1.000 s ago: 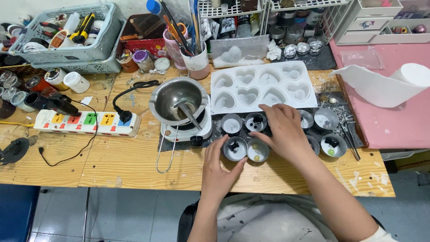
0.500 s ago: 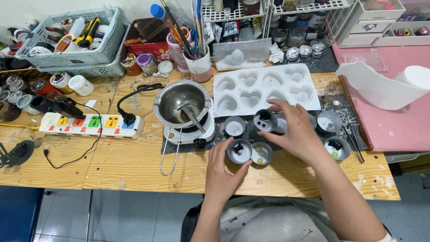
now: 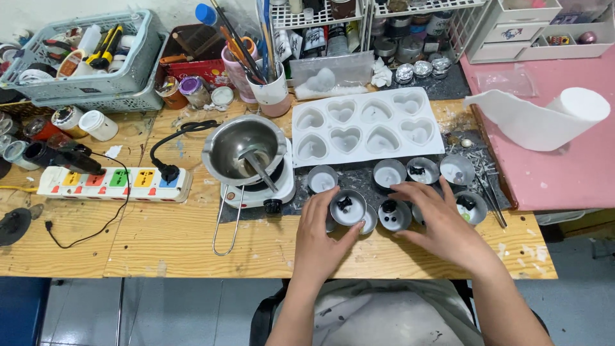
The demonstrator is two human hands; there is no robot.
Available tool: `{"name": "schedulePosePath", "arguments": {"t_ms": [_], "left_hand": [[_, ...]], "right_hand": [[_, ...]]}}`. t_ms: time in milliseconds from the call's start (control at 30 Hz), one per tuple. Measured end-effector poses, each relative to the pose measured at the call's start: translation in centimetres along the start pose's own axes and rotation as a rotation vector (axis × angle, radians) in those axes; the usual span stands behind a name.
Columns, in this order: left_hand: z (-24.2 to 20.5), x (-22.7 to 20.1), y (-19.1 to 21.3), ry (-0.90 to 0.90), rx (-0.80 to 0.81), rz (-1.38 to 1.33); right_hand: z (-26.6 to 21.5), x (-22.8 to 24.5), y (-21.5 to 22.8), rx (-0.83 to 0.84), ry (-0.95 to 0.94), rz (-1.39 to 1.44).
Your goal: The person is placing wicks and small decorative items into small metal containers using tweezers for candle making.
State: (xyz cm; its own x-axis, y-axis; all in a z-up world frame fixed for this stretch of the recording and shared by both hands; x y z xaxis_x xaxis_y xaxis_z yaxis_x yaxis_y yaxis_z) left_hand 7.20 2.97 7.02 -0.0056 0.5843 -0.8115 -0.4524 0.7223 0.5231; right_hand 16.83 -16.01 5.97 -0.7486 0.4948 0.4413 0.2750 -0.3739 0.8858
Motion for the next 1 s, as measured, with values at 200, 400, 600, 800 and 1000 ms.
{"name": "schedulePosePath", "arguments": {"t_ms": [200,400,600,800,1000], "left_hand": [[-0.2,0.2,-0.7,-0.002,0.003,0.003],[0.0,0.0,-1.2,0.005,0.023,0.027],[0.1,-0.2,-1.4,0.006,0.03,0.041],[0.0,-0.3,-1.4,-0.002,0.016,0.043],[-0.5,-0.3,-0.9,-0.001,0.005,0.053]], "right_hand": [[0.0,0.4,0.5,0.058,-0.061,0.017],[-0.1,1.5,1.5,-0.007,0.079,0.015],[-2.6,-2.2,5.2,-0.049,-0.255,-0.025],[-3.1,-2.7,3.7,-0.05,-0.205,-0.088],[-4.1,-4.2,4.2,-0.14,-0.104,-0.03]]}}
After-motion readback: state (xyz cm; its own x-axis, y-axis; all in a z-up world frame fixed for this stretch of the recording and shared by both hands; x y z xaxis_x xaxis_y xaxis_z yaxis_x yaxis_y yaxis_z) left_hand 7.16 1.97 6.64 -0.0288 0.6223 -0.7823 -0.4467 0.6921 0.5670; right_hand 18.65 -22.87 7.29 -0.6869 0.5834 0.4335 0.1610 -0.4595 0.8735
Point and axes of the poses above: each hand's wrist, its own z-axis towards the middle knuckle, its own y-axis out of the back of the hand, x = y × z, the point moved 8 cm from there along z, towards the middle knuckle, and after that the axes turned 12 degrees about y, right-handed, at the moved point
